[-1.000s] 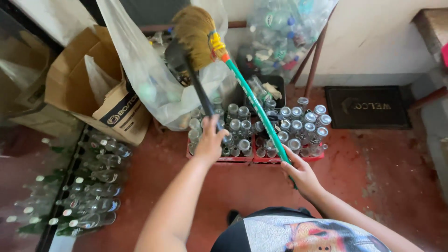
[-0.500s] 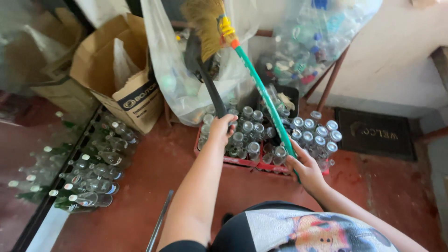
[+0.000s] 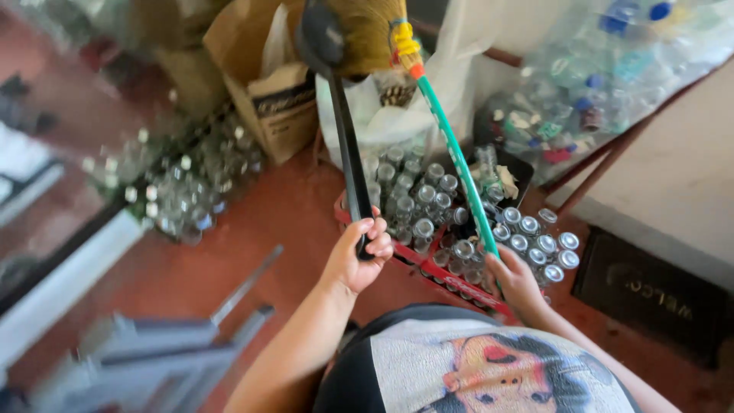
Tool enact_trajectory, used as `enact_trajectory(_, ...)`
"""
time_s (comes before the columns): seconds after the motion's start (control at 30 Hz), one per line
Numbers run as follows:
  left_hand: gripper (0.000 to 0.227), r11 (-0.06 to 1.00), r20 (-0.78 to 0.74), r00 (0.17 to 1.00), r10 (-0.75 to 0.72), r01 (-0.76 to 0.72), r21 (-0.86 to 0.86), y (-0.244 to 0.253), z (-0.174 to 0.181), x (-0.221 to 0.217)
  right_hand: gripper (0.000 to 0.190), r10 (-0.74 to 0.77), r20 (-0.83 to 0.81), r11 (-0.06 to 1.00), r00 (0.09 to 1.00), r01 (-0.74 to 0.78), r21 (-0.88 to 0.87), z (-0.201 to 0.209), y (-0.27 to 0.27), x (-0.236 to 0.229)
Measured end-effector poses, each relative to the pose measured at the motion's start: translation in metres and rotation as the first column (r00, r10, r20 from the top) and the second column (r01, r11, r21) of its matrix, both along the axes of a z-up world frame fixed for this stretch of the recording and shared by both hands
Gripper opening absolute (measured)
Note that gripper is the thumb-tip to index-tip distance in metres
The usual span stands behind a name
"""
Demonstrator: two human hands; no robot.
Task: The person sweeps the floor of a room using a broom and dustpan. They move around various items, including stacked crates of bottles and gym equipment, to clean different areas of the red floor.
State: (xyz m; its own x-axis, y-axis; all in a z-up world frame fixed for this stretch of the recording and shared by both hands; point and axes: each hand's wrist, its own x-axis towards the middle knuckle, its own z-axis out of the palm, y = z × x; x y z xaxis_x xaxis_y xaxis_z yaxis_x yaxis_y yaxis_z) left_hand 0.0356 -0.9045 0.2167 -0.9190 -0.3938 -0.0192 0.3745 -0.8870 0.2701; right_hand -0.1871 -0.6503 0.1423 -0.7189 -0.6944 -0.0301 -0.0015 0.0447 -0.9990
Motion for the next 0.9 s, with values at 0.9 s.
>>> enact_trajectory(0.9,0.022,0.848,0.074,0.944,0.321,-0.321,0.423,-0.018,-0.094,0.150,0.046,0.551,0.014,0.709,0.835,-0.477,0.520,-0.050,-0.140,0.037)
